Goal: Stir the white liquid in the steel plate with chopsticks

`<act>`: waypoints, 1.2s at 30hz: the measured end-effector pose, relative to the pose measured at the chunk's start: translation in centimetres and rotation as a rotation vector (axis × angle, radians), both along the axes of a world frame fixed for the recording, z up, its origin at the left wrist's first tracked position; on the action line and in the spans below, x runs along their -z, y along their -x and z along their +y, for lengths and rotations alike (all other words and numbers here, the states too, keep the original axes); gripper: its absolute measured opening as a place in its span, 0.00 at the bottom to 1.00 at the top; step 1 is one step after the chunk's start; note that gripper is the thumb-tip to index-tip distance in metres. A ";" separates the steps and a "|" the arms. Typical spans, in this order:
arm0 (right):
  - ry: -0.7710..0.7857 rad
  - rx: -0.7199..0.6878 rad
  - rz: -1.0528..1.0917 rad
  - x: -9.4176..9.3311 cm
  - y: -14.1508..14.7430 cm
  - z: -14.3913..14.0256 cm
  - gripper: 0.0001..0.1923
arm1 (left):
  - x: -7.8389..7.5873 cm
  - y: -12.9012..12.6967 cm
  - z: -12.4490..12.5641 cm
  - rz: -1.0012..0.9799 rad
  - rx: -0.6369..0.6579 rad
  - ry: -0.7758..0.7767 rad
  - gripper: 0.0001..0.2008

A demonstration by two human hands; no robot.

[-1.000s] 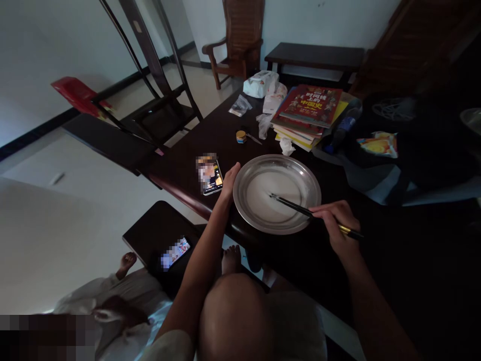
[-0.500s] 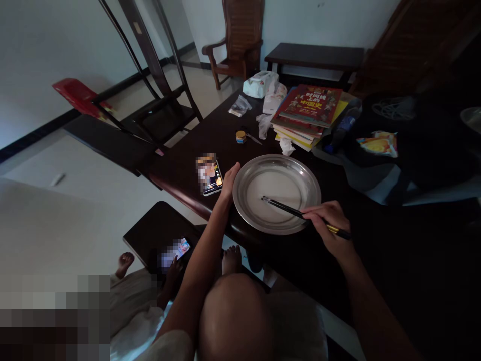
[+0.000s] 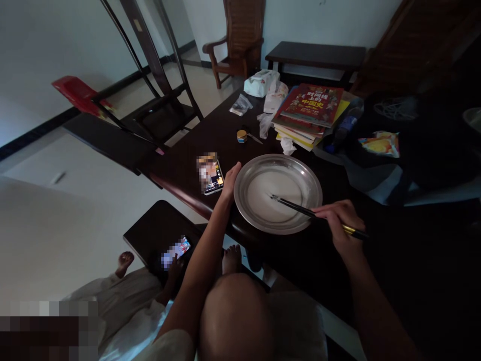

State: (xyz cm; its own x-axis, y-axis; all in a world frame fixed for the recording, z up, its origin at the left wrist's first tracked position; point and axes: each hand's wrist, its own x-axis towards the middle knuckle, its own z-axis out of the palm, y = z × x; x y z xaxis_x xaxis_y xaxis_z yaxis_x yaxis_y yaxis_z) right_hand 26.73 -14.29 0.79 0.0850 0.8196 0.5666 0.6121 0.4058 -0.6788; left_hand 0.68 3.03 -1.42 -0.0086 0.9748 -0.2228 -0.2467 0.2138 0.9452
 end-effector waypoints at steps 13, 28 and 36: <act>0.019 -0.047 0.012 0.1 0.0 0.1 0.15 | -0.4 0.0 -0.2 -0.002 0.003 0.007 0.19; 0.025 -0.058 -0.062 0.2 0.1 0.2 0.10 | 0.8 0.2 0.4 0.000 -0.031 -0.019 0.18; 0.010 -0.086 -0.070 0.1 0.1 0.2 0.10 | 1.1 0.2 0.5 0.023 -0.038 -0.016 0.18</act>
